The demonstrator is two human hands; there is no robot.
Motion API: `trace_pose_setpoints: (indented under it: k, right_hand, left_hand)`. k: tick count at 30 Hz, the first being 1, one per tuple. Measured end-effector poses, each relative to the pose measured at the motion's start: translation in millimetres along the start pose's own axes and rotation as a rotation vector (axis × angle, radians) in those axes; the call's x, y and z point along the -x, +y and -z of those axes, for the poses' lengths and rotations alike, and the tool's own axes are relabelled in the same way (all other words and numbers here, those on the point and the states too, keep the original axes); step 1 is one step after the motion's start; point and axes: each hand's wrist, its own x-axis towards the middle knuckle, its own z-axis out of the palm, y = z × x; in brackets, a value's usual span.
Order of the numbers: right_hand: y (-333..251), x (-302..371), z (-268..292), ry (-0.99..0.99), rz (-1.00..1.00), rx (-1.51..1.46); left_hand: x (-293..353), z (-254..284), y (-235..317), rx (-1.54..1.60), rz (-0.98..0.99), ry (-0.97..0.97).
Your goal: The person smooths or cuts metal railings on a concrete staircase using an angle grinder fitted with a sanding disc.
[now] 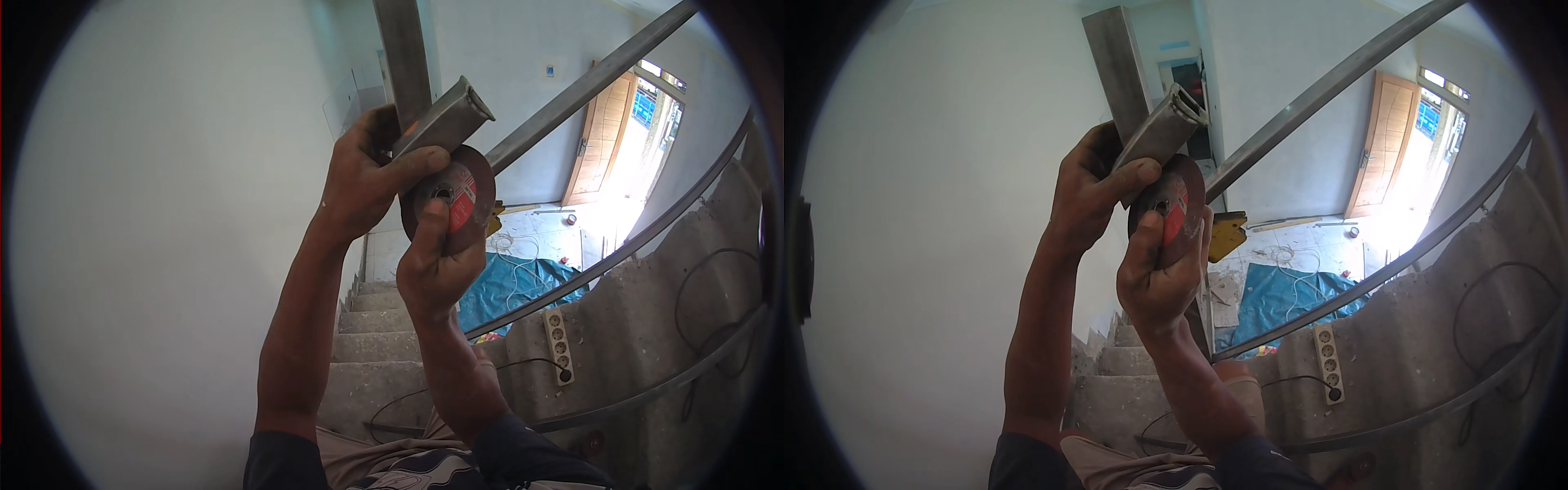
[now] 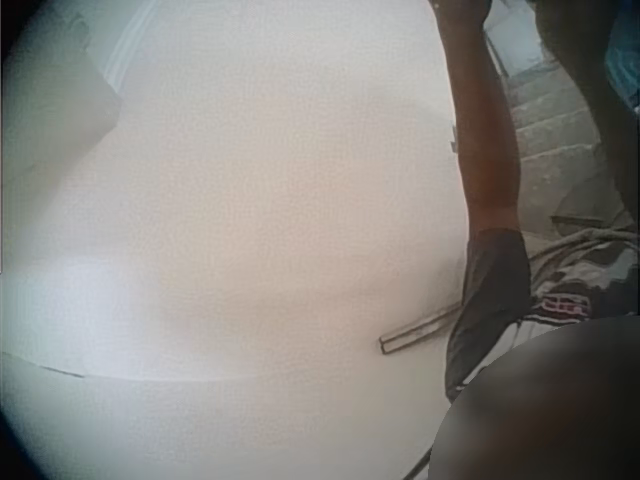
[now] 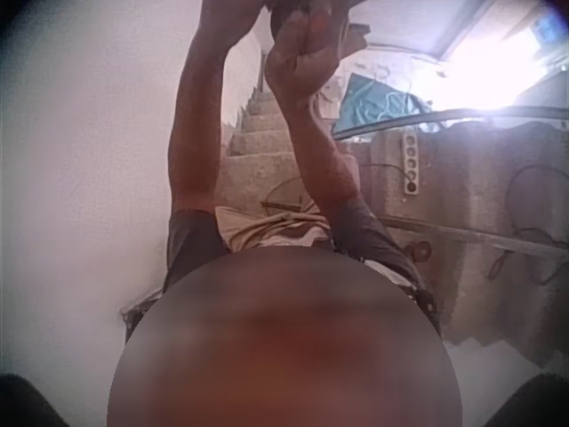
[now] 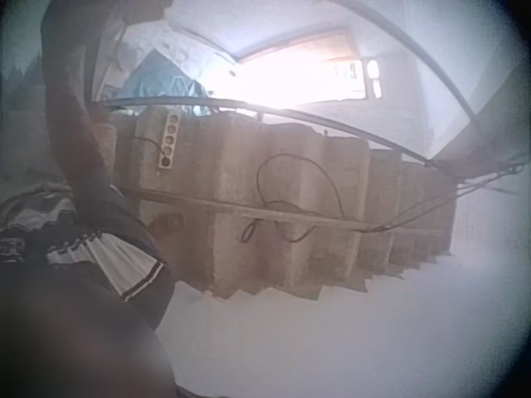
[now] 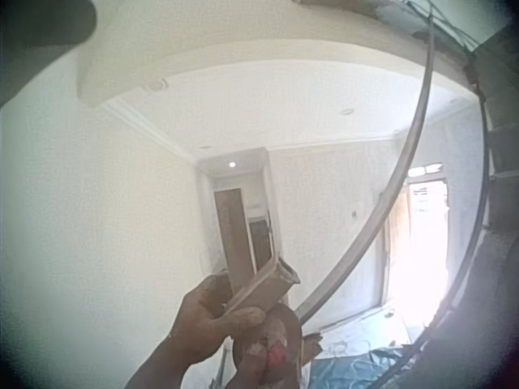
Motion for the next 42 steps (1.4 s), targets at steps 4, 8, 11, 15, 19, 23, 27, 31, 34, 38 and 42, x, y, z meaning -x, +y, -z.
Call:
trace_pose_setpoints:
  k: [4,8,11,15,19,23,27,31,34,38,42]
  right_hand:
    - [-2.8,-2.2,1.6,-0.026,-0.073,-0.010]
    - [-1.7,-3.6,-0.6,0.033,-0.007,-0.001]
    - [-1.4,-9.5,1.3,0.024,0.002,-0.008]
    - [-7.6,-10.5,0.3,0.013,-0.039,-0.039]
    - [-2.7,-1.9,1.5,0.000,0.025,0.037]
    - [-5.9,-8.1,1.9,-0.001,-0.095,-0.054]
    - [-1.8,-4.0,-0.2,0.028,-0.045,-0.007]
    - [-1.0,0.5,5.4,-0.062,-0.022,0.012]
    - [-2.4,-12.3,5.8,0.011,0.026,0.027]
    - [-12.6,-23.3,5.1,0.005,-0.073,-0.028]
    - [-6.2,-2.1,5.0,-0.024,-0.049,0.011]
  left_hand:
    - [0.5,0.4,1.7,0.006,-0.003,-0.002]
    - [0.6,0.0,0.7,0.042,-0.003,-0.010]
    - [0.9,-1.1,1.1,0.028,0.003,-0.006]
    - [2.2,0.6,2.1,0.022,0.007,0.000]
    - [1.1,-2.0,1.9,0.018,0.000,0.002]
    - [1.3,0.2,-0.2,0.019,0.015,0.011]
    - [-0.6,-1.0,-0.3,0.022,0.009,0.008]
    - [-0.6,-1.1,-2.2,-0.011,-0.021,0.016]
    - [0.4,1.2,-2.8,-0.030,-0.008,0.024]
    - [0.8,3.5,-1.9,-0.047,0.004,0.027]
    - [1.7,-1.4,-3.3,-0.023,0.010,0.010]
